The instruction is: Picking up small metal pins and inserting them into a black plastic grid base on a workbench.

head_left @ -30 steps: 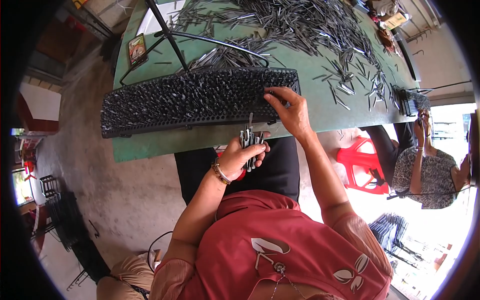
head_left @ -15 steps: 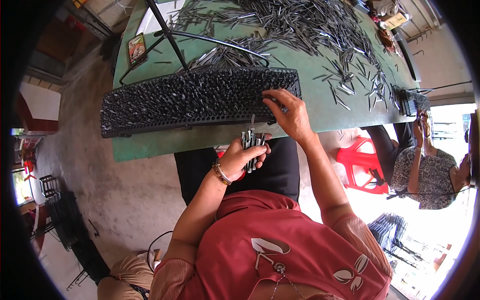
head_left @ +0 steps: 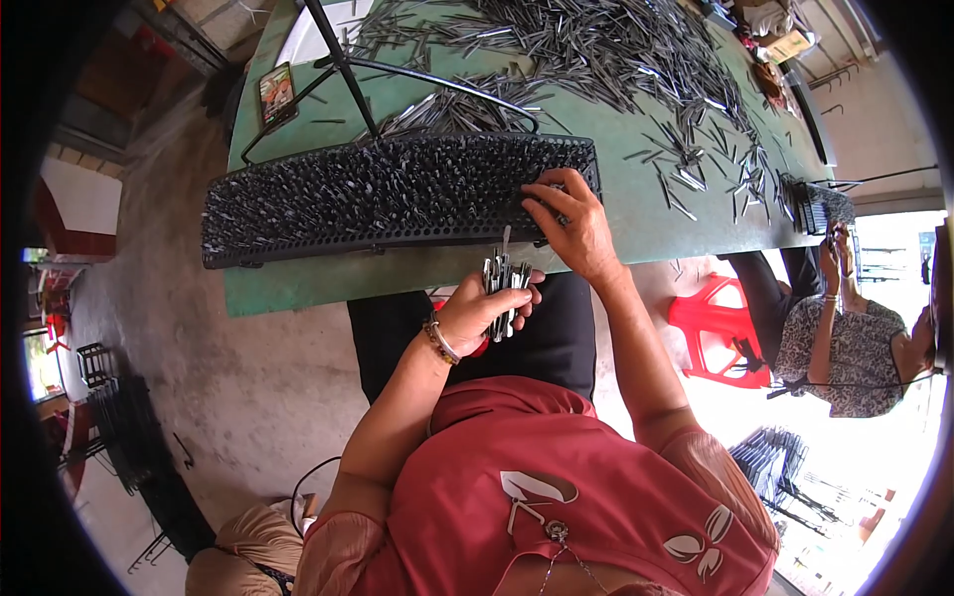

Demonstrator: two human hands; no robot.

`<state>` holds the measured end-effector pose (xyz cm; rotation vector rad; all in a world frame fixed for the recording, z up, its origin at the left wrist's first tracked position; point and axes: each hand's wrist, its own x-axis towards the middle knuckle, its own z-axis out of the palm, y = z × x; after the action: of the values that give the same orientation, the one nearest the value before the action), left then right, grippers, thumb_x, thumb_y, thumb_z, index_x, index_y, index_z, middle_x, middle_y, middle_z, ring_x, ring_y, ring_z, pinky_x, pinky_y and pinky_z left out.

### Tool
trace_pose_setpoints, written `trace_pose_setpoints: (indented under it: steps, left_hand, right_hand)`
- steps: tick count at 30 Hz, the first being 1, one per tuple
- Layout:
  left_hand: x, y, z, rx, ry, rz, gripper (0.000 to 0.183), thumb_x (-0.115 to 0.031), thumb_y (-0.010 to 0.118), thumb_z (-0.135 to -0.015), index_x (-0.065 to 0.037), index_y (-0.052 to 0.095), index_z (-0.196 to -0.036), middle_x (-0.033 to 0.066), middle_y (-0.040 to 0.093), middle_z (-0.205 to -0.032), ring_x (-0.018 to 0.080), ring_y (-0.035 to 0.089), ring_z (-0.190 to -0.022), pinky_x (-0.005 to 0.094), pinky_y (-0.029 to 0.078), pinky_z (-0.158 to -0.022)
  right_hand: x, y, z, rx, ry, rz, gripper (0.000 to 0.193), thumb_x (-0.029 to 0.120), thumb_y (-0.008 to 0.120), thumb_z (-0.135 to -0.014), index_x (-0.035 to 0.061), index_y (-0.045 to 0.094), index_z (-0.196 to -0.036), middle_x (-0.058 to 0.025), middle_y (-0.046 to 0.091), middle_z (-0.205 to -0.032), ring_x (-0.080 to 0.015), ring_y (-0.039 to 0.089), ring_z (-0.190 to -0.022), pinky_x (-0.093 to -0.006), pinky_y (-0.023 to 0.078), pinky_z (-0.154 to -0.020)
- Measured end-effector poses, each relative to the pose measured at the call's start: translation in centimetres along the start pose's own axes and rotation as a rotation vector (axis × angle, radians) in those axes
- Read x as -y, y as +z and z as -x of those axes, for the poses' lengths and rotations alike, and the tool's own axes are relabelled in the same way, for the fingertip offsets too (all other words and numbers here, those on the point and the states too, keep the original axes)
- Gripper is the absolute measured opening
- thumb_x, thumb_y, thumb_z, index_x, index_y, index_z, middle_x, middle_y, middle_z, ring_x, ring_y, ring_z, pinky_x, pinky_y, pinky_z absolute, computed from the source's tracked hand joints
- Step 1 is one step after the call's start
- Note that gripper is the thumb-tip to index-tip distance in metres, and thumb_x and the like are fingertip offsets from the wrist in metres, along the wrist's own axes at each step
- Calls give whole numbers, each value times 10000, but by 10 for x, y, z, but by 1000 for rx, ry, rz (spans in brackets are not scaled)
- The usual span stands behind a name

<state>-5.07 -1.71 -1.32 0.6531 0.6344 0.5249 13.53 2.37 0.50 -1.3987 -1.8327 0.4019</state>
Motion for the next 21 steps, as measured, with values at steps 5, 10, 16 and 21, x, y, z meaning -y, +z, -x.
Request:
trace_pose_setpoints:
  steps: [5, 10, 16, 21]
  left_hand:
    - [0, 1, 0, 7, 4, -21, 301, -78, 589, -850, 21, 578, -1135, 59, 625, -855, 104, 577, -677, 242, 489, -594]
    - [-4, 3, 1, 26, 42, -43, 309, -83, 594, -850, 24, 577, -1139, 53, 621, -860, 105, 577, -691, 249, 493, -604]
    - [-9, 6, 3, 123, 83, -150, 314, -89, 603, -850, 26, 574, -1141, 45, 618, -868, 101, 577, -707, 252, 498, -614]
    - [4, -3, 0, 51, -23, 78, 309, -120, 597, -865, 20, 571, -1139, 50, 620, -873, 99, 578, -711, 248, 499, -610]
  right_hand:
    - [3, 2, 2, -58, -26, -14, 183, 55, 668, -804, 31, 680, -986, -97, 583, -978, -235, 605, -864, -321, 492, -740]
    - [15, -16, 4, 157, 252, -375, 200, 169, 634, -889, -9, 678, -971, -84, 623, -940, -152, 583, -869, -279, 467, -743]
    - [18, -16, 8, 395, 445, -724, 234, 186, 628, -899, -36, 672, -955, -64, 648, -905, -108, 563, -823, -260, 457, -725]
    - [23, -8, -4, 11, 419, -523, 207, 141, 661, -870, -31, 672, -984, -37, 686, -846, -73, 566, -734, -241, 471, -682]
